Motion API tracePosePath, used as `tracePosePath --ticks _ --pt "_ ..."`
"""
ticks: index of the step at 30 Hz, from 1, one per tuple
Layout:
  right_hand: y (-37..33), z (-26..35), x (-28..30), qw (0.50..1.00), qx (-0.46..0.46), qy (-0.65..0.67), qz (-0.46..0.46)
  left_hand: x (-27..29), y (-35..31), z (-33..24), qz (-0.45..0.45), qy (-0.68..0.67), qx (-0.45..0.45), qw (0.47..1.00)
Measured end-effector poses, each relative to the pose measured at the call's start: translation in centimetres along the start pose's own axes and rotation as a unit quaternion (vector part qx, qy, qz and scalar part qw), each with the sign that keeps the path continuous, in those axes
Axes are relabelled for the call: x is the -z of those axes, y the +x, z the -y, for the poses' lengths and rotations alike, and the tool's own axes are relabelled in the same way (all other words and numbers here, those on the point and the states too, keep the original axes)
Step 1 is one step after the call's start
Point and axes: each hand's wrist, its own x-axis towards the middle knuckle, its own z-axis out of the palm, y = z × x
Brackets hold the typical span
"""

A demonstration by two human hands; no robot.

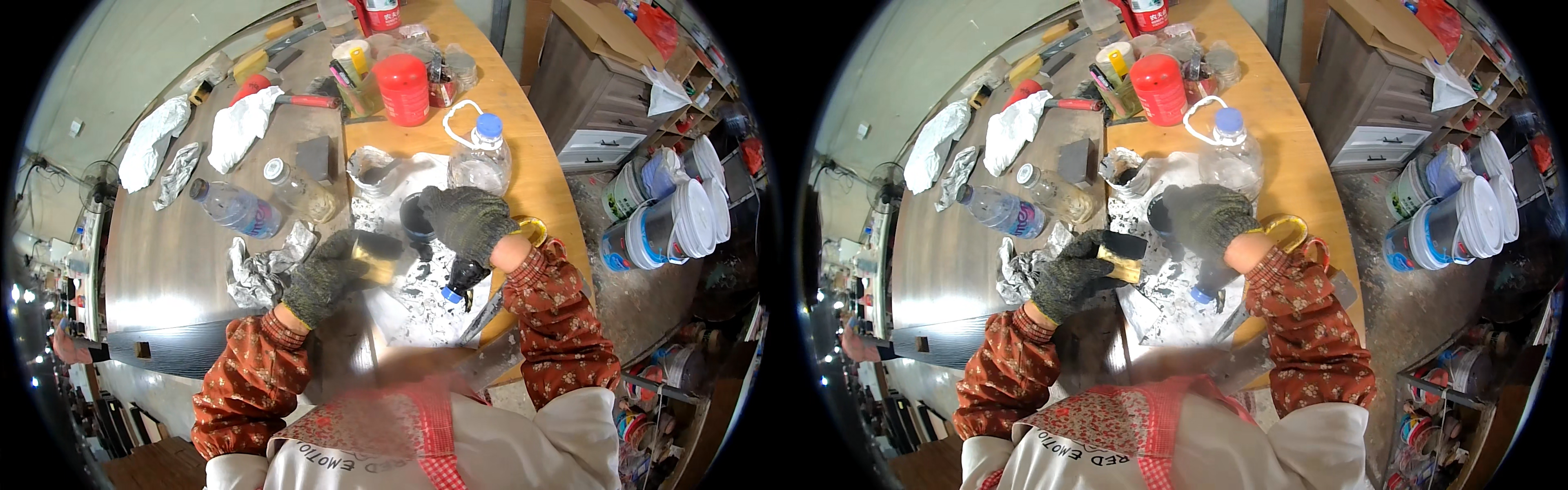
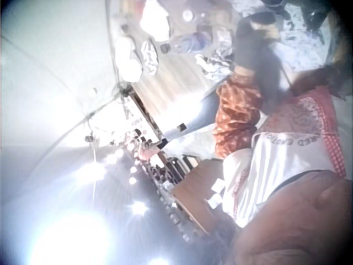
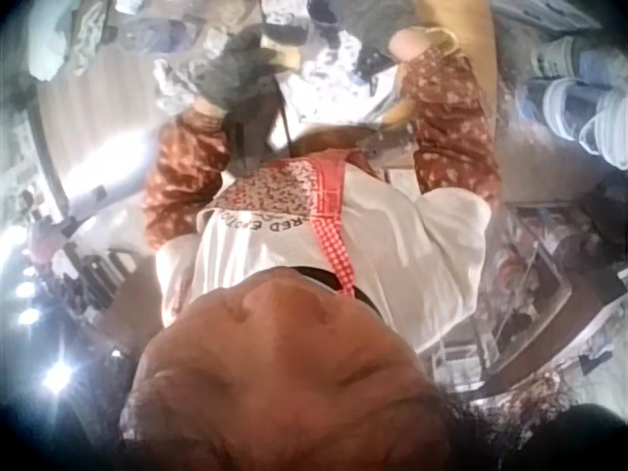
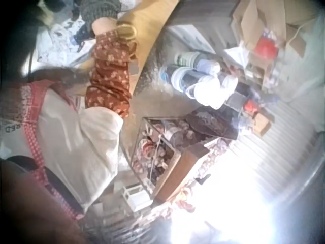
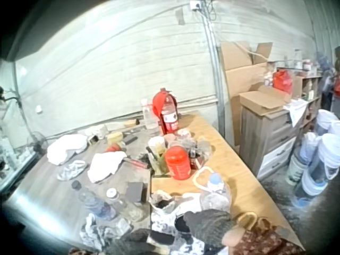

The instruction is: The person cleans a long black vent cover on a workbench. They wipe the surface with a white cloth, then use a yellow sponge to scrub the vent, repeatedly dipping the sponge into a small container of liquid. The person continues wiping and scrubbing the vent cover throughout the clip.

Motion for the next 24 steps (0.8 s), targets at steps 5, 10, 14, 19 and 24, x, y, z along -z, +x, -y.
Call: tracePosePath --ticks 5,10,14,19,24 --pt "-0.2 -1.6 -0.4 0.998 -0.017 -0.02 -0.049 -0.1 0.2 0.4 0.007 -0.075 0.009 0.997" --pt "-1.0 -1.3 -0.8 0.997 0.004 -0.025 -0.075 -0.6 0.4 0.6 -0.006 -0.011 -0.011 1.0" --pt "-2.9 -2.9 -0.2 0.956 0.124 0.019 -0.266 -0.8 0.7 0.8 -0.02 0.006 -0.035 0.999" --pt "-3.5 -0.4 -1.3 0.871 0.052 0.445 -0.202 -0.6 1.0 0.9 0.027 0.026 -0.073 0.997" --pt "-4.0 0.5 -2.1 0.836 0.024 0.511 -0.199 -0.6 0.5 0.4 -0.011 0.108 -0.101 0.989"
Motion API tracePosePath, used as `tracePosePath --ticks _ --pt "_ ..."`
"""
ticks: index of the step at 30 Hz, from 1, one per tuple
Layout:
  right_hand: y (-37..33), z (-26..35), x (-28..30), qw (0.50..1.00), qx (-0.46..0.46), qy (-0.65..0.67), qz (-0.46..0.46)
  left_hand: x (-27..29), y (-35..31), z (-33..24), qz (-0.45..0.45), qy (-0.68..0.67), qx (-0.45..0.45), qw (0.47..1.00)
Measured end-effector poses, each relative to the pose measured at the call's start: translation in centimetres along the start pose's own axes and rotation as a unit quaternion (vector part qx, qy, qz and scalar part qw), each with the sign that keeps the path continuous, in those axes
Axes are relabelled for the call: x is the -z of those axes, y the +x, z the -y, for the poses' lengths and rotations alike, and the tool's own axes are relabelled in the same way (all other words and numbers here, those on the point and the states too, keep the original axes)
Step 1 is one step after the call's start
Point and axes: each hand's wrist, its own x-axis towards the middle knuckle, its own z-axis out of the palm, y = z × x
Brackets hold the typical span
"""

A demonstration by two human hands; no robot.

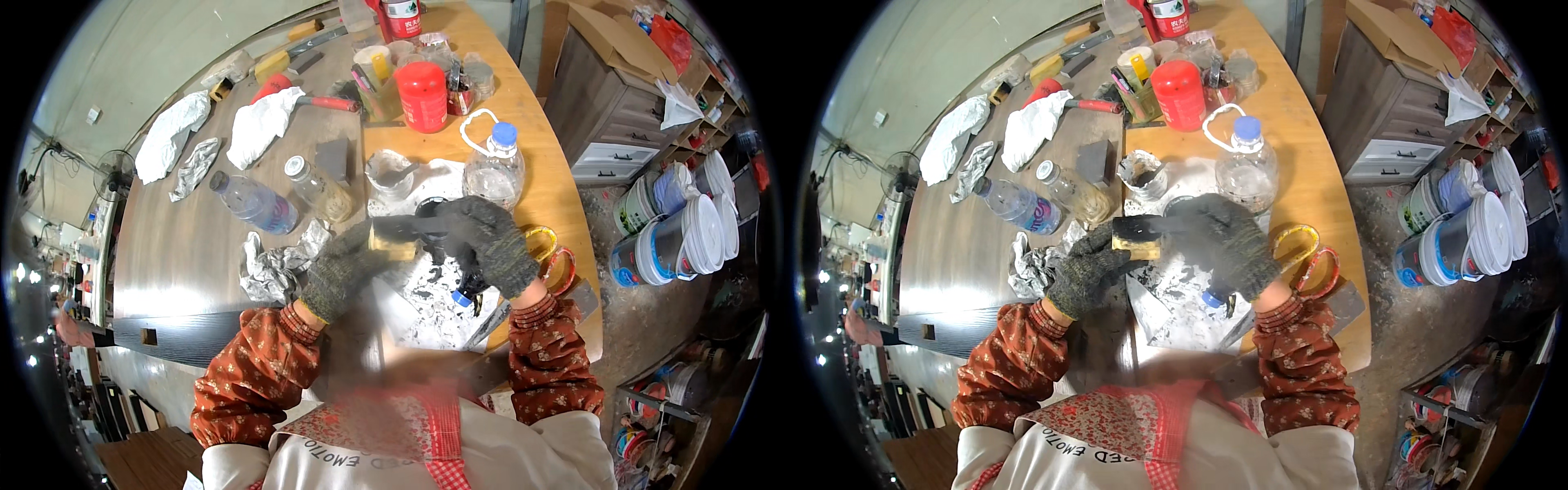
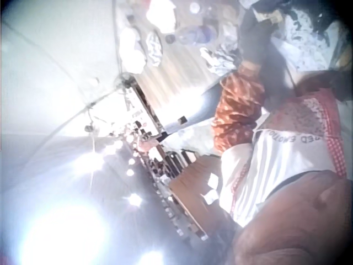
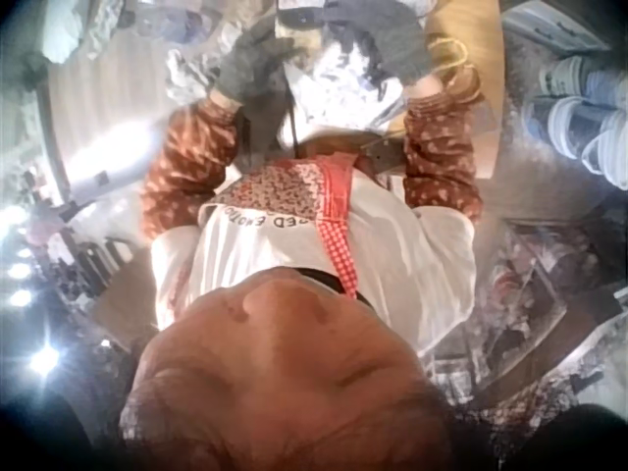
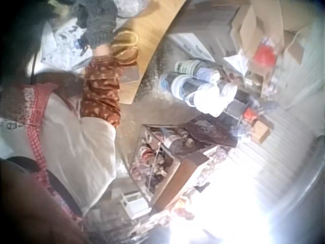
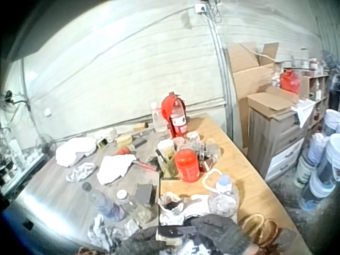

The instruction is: The person cleans a long black vent cover on a workbench. They wipe the surface with a white cloth, then use a yellow sponge to scrub the vent, repeatedly dipping the sponge into a small container of liquid. The person continues wiping and scrubbing the vent cover throughout the clip.

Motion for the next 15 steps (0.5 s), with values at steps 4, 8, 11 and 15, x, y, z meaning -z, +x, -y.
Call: tracePosePath --ticks 4,8,11,15 --pt "0.2 0.7 0.2 0.997 0.055 -0.031 -0.041 -0.1 0.1 0.0 0.007 0.057 -0.055 0.997" --pt "-0.3 1.9 -0.4 0.999 0.013 -0.039 0.002 -1.0 0.1 -2.4 0.032 0.337 -0.189 0.922" --pt "0.0 0.8 0.1 0.998 0.01 -0.056 0.007 0.7 0.1 -0.4 0.026 0.343 -0.163 0.925" --pt "1.0 -0.2 1.2 0.906 0.106 -0.409 0.016 2.7 0.7 1.6 0.04 0.512 -0.25 0.821"
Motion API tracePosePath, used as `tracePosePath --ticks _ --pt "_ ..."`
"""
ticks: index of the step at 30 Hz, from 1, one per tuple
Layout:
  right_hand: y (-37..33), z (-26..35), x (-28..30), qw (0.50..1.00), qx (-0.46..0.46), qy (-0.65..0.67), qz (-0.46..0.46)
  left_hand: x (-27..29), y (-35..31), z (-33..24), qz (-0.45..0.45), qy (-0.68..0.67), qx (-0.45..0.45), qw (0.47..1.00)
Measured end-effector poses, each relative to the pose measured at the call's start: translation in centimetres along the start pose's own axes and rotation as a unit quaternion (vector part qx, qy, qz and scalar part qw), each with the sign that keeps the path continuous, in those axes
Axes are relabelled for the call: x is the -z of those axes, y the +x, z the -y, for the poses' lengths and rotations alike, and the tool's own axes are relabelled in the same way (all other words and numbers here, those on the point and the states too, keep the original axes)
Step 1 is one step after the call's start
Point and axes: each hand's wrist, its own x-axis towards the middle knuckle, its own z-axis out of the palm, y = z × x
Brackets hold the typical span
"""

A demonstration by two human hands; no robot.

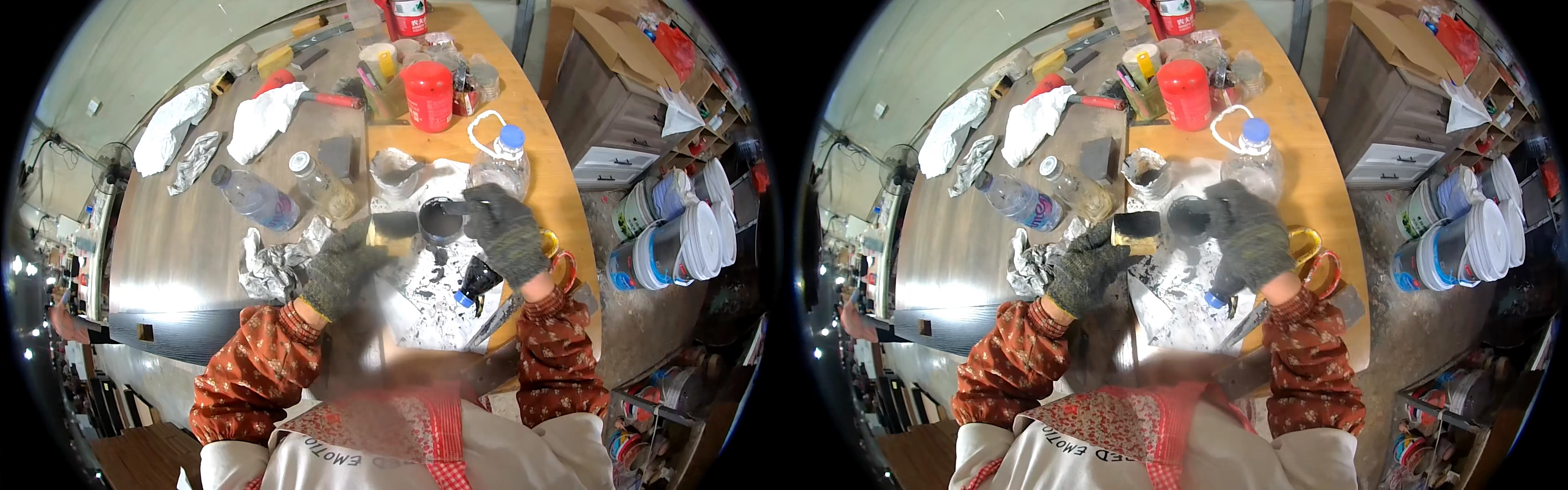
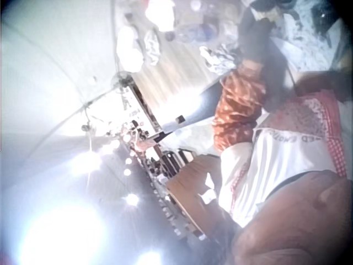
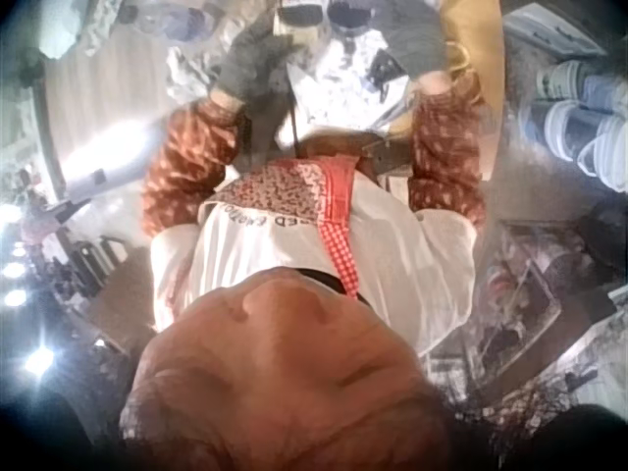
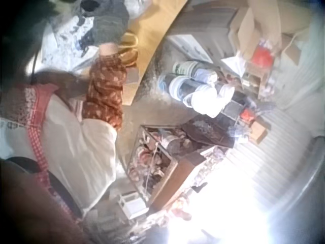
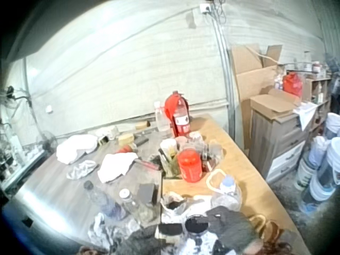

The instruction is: The person cleans a long black vent cover on a workbench. They wipe the surface with a white cloth, then use a yellow sponge to scrub the vent, repeatedly dipping the sponge into a small container of liquid. The person continues wiping and scrubbing the vent cover throughout the clip.

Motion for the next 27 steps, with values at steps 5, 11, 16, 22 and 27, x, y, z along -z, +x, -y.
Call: tracePosePath --ticks 5,11,16,22,27 --pt "3.5 3.9 0.9 0.949 -0.107 -0.102 0.279 -0.2 0.8 -2.2 -0.05 -0.41 0.215 0.885" --pt "1.0 -0.2 -0.7 0.986 -0.063 -0.07 0.136 -1.6 -0.6 0.3 -0.055 -0.341 0.215 0.914" --pt "0.2 0.7 0.8 0.985 -0.11 0.134 0.025 -0.8 -0.1 -1.0 -0.037 -0.279 0.18 0.943" --pt "-0.1 2.1 0.0 0.956 -0.019 0.292 -0.024 1.2 1.9 -4.7 -0.045 -0.537 0.217 0.814" --pt "-0.2 2.5 1.1 0.835 -0.256 0.486 -0.028 1.8 2.0 -5.0 -0.057 -0.468 0.19 0.861"
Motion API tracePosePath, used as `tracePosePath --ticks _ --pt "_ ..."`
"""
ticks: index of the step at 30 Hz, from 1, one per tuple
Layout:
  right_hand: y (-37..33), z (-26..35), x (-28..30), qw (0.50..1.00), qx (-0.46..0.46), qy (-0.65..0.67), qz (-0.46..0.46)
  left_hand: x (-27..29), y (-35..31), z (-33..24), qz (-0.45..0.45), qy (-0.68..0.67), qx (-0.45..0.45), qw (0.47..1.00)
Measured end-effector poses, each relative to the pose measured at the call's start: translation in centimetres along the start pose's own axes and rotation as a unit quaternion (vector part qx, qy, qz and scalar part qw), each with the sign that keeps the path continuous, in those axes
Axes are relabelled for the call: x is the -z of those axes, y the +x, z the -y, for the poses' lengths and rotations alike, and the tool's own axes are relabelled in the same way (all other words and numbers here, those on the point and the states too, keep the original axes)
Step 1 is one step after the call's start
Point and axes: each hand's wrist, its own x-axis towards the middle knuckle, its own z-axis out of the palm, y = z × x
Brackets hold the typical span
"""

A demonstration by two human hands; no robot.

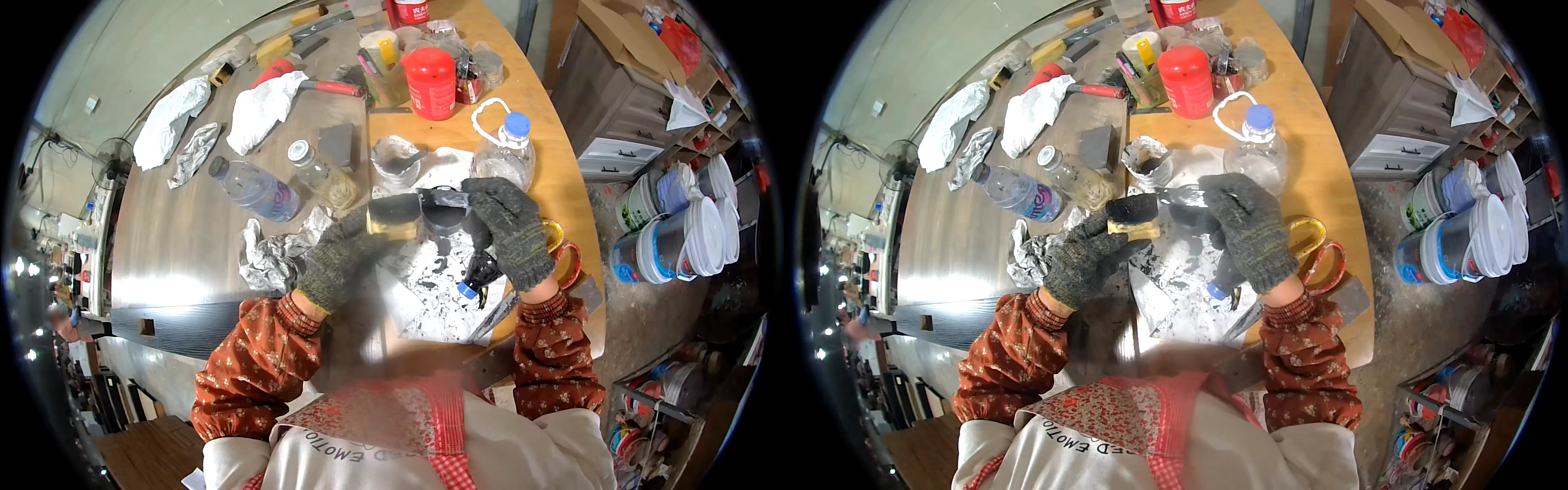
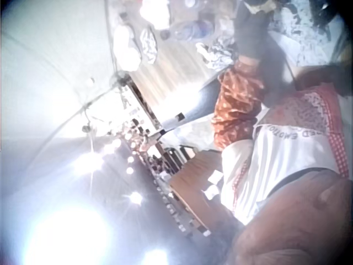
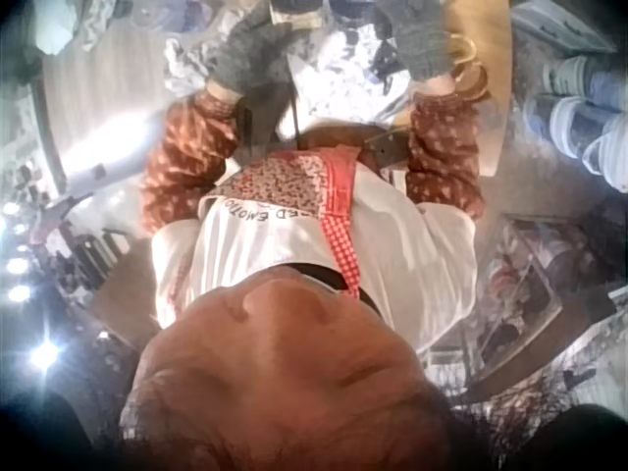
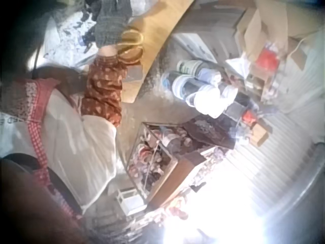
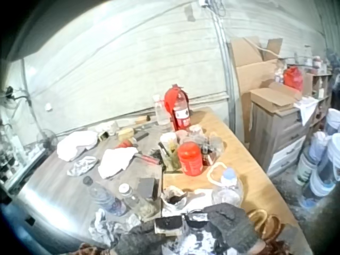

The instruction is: The person cleans a long black vent cover on a workbench. They wipe the surface with a white cloth, then use a yellow sponge to scrub the vent, repeatedly dipping the sponge into a small container of liquid. The person continues wiping and scrubbing the vent cover throughout the clip.

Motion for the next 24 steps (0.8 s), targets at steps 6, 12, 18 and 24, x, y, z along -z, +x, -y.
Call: tracePosePath --ticks 6,12,18,24 --pt "-1.8 0.1 -2.5 0.878 0.312 -0.356 -0.075 -0.1 0.1 -0.6 0.002 0.309 -0.106 0.945" --pt "-4.4 -0.6 -7.8 0.724 0.388 -0.571 -0.002 0.8 -0.3 2.0 -0.108 -0.144 0.056 0.982" --pt "-4.6 -0.3 -9.6 0.702 0.438 -0.558 -0.058 1.9 -0.4 3.8 -0.094 -0.196 -0.003 0.976" --pt "-3.6 0.3 -8.7 0.805 0.391 -0.444 -0.035 0.1 -0.4 1.1 -0.094 -0.095 -0.016 0.991"
